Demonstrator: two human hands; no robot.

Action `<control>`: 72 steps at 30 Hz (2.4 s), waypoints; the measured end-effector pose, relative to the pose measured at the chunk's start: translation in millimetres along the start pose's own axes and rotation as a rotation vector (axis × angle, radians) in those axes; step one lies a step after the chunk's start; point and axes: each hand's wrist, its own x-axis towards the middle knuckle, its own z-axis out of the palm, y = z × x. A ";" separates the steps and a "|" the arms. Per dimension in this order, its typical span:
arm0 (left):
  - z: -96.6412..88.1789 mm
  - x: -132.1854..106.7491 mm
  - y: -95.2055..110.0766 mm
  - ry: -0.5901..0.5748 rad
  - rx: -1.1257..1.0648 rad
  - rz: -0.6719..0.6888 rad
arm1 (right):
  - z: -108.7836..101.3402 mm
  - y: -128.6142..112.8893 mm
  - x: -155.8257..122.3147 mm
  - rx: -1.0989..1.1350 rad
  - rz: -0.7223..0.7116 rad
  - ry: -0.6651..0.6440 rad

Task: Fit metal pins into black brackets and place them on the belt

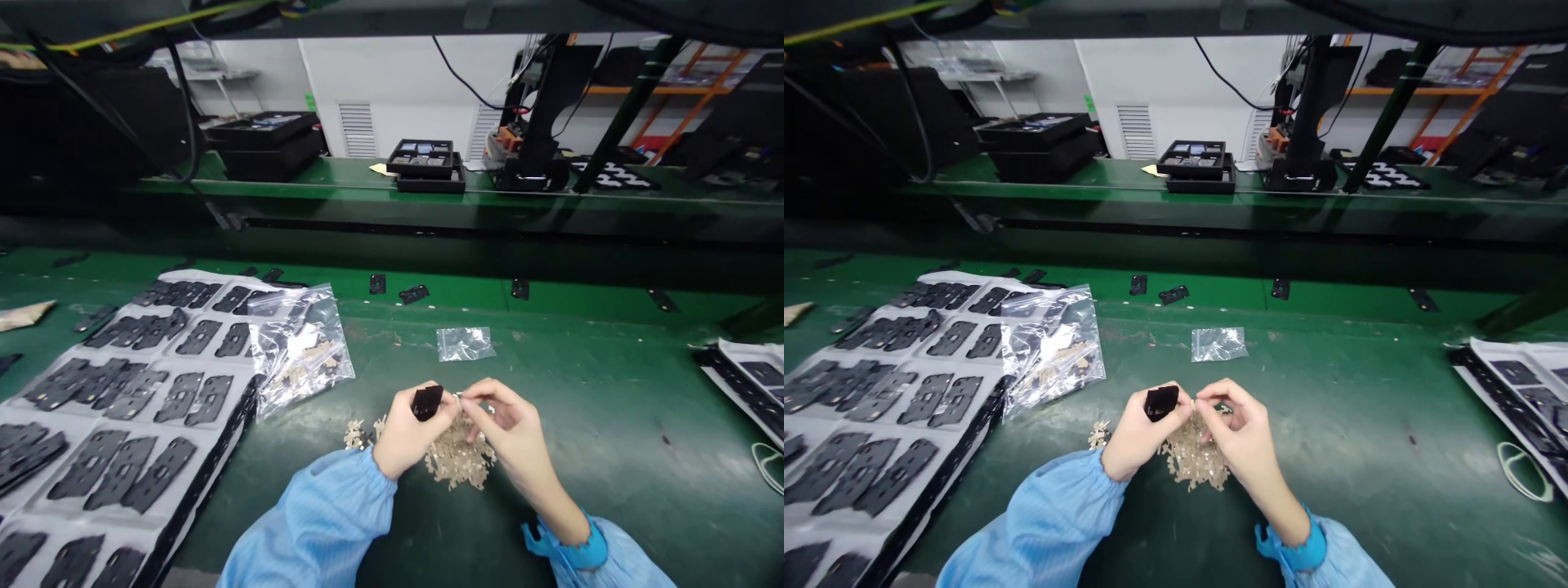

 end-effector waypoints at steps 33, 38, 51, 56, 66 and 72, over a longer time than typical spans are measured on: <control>7.0 -0.7 -12.0 0.074 0.047 -0.093 | -8.1 5.6 0.5 -0.474 -0.194 -0.178; 7.4 -0.3 -16.1 0.103 0.081 -0.071 | -10.3 5.7 0.9 -0.514 -0.228 -0.157; 12.1 -4.4 -20.1 0.170 0.217 0.022 | -6.1 3.8 -5.3 -0.677 -0.274 -0.151; 11.6 -2.9 -19.1 0.143 0.117 -0.057 | -6.3 6.1 -4.9 -0.677 -0.299 -0.165; 9.8 -3.5 -20.0 0.137 0.132 -0.062 | -9.1 4.2 -1.7 -0.620 -0.304 -0.199; 10.6 -5.4 -21.6 0.145 0.202 -0.025 | -7.8 5.6 -3.5 -0.673 -0.320 -0.191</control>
